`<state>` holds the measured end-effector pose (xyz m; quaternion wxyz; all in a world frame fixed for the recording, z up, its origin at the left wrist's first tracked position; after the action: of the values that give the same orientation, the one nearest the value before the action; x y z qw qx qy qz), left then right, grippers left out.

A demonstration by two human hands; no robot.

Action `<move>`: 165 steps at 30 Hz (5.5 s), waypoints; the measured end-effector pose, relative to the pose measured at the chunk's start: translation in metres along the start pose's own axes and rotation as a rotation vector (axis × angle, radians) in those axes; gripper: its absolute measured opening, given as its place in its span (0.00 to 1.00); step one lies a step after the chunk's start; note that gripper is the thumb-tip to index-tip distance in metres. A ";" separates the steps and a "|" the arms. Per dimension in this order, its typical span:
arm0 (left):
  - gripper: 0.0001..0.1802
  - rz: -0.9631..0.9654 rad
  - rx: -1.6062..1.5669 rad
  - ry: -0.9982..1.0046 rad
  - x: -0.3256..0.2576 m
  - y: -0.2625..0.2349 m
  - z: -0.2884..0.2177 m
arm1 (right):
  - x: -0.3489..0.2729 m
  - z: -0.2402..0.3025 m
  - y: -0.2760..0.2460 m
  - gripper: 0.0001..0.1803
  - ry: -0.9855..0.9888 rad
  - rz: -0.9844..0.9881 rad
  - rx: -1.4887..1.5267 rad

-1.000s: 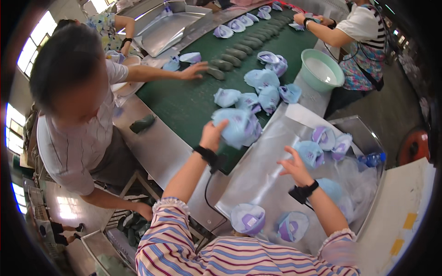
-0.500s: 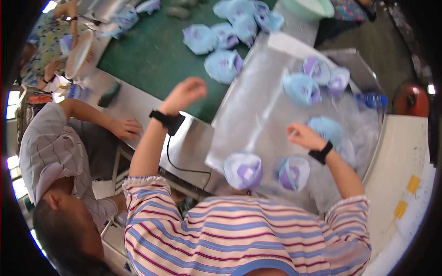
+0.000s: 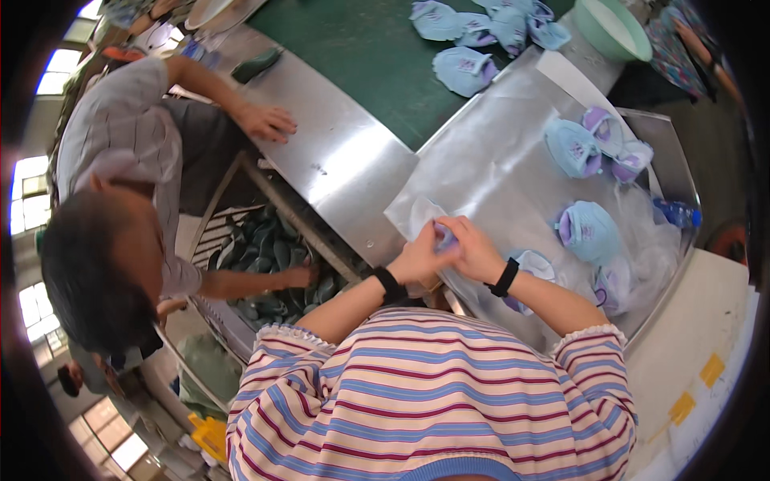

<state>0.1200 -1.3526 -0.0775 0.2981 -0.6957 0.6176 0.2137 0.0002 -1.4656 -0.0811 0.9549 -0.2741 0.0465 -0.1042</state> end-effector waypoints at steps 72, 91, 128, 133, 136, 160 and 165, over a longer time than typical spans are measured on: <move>0.28 0.009 -0.293 0.125 0.182 0.021 -0.087 | -0.059 -0.114 -0.190 0.32 0.332 -0.115 -0.808; 0.14 -0.134 -0.246 0.463 0.114 -0.062 -0.110 | -0.029 -0.099 -0.233 0.31 0.308 -0.186 0.889; 0.17 -0.167 -0.407 0.479 0.091 -0.131 -0.033 | 0.004 -0.067 -0.103 0.22 -0.208 0.018 -0.809; 0.20 -0.146 0.698 0.636 0.031 -0.041 -0.046 | 0.009 0.004 -0.070 0.21 -0.256 -0.001 -0.459; 0.18 -0.054 0.464 0.445 0.029 -0.022 -0.020 | 0.008 -0.016 -0.063 0.23 -0.126 -0.117 -0.155; 0.36 -0.896 -0.195 0.204 0.176 -0.393 -0.132 | 0.064 -0.123 -0.043 0.55 0.718 -0.336 -0.192; 0.34 0.013 0.554 0.551 0.206 -0.213 -0.098 | 0.070 -0.146 -0.042 0.48 0.440 -0.404 0.138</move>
<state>0.3529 -1.5570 -0.1106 0.2961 -0.6165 0.7131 -0.1541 0.0399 -1.5912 -0.1840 0.8983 -0.1832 0.1895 -0.3515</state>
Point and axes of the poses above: each hand's wrist, its own x-axis towards the middle knuckle, its own y-axis out of the palm, z = x × y, the point moved 1 cm from there along x, towards the middle knuckle, and after that the axes turned 6 degrees about -y, right-handed, at the moved point
